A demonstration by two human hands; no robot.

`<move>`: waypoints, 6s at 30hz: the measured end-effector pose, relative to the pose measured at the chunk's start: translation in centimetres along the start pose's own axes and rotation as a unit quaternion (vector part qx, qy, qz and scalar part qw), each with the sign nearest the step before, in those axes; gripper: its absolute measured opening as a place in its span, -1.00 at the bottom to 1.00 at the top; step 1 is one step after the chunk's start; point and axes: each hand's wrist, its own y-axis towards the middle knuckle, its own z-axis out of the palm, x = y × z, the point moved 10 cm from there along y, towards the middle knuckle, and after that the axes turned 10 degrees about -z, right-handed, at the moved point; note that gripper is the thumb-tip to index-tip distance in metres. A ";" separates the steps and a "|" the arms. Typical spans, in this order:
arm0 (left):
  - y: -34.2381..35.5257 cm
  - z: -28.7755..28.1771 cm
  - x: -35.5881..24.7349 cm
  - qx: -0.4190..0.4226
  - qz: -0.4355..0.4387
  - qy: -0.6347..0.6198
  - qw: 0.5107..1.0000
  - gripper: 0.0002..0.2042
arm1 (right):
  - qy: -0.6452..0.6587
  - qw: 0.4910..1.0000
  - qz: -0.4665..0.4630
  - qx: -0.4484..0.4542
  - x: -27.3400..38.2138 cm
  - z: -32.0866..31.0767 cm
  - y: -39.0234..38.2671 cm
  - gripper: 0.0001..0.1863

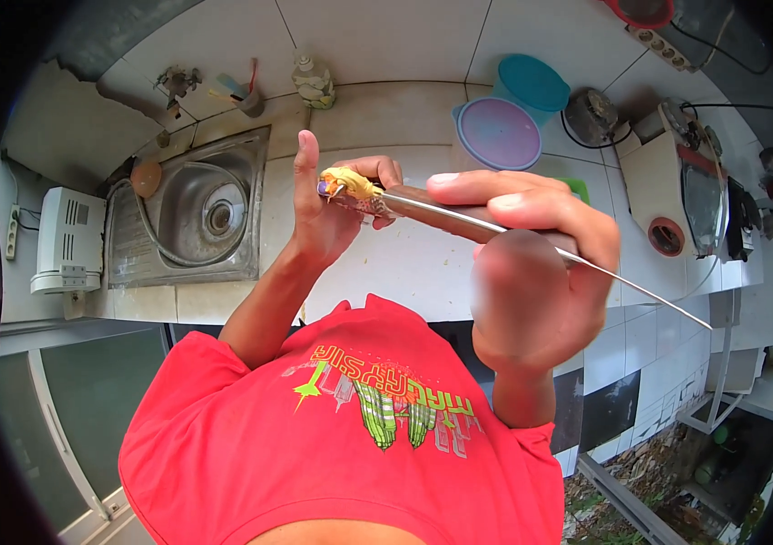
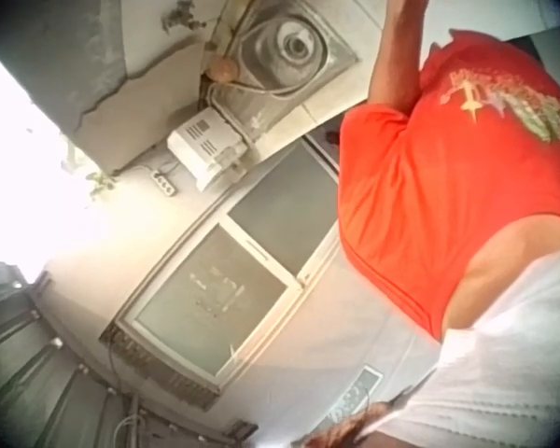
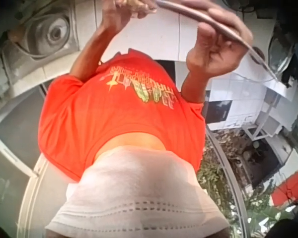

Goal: Trimming and shaping a dental plaster model using a knife and a grinding machine in a lab setting.

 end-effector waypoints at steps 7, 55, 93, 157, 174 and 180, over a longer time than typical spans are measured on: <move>0.0 1.1 -0.6 0.001 0.002 0.008 1.000 -0.05 | -0.078 0.988 0.024 0.134 -3.0 3.5 -1.9 -0.81; -0.1 1.5 0.1 0.027 -0.023 -0.018 0.999 0.01 | -0.025 0.999 -0.007 -0.021 0.8 -2.0 1.9 -0.62; 0.2 0.8 1.6 -0.018 -0.098 -0.190 0.977 -0.18 | -0.103 0.993 0.001 0.066 -1.8 1.8 -3.2 -0.75; 0.7 -2.6 2.4 -0.231 -0.022 -0.498 0.836 -0.87 | -0.339 0.902 0.074 0.256 -6.1 3.9 -7.8 -0.79; 1.0 -2.5 2.0 -0.260 0.051 -0.373 0.889 -0.88 | -0.457 0.854 0.030 0.248 -5.4 4.6 -6.6 -0.69; 0.5 -1.9 0.6 -0.231 0.086 -0.322 0.914 -0.90 | -0.138 0.915 0.317 0.210 -9.2 3.4 -8.6 -0.71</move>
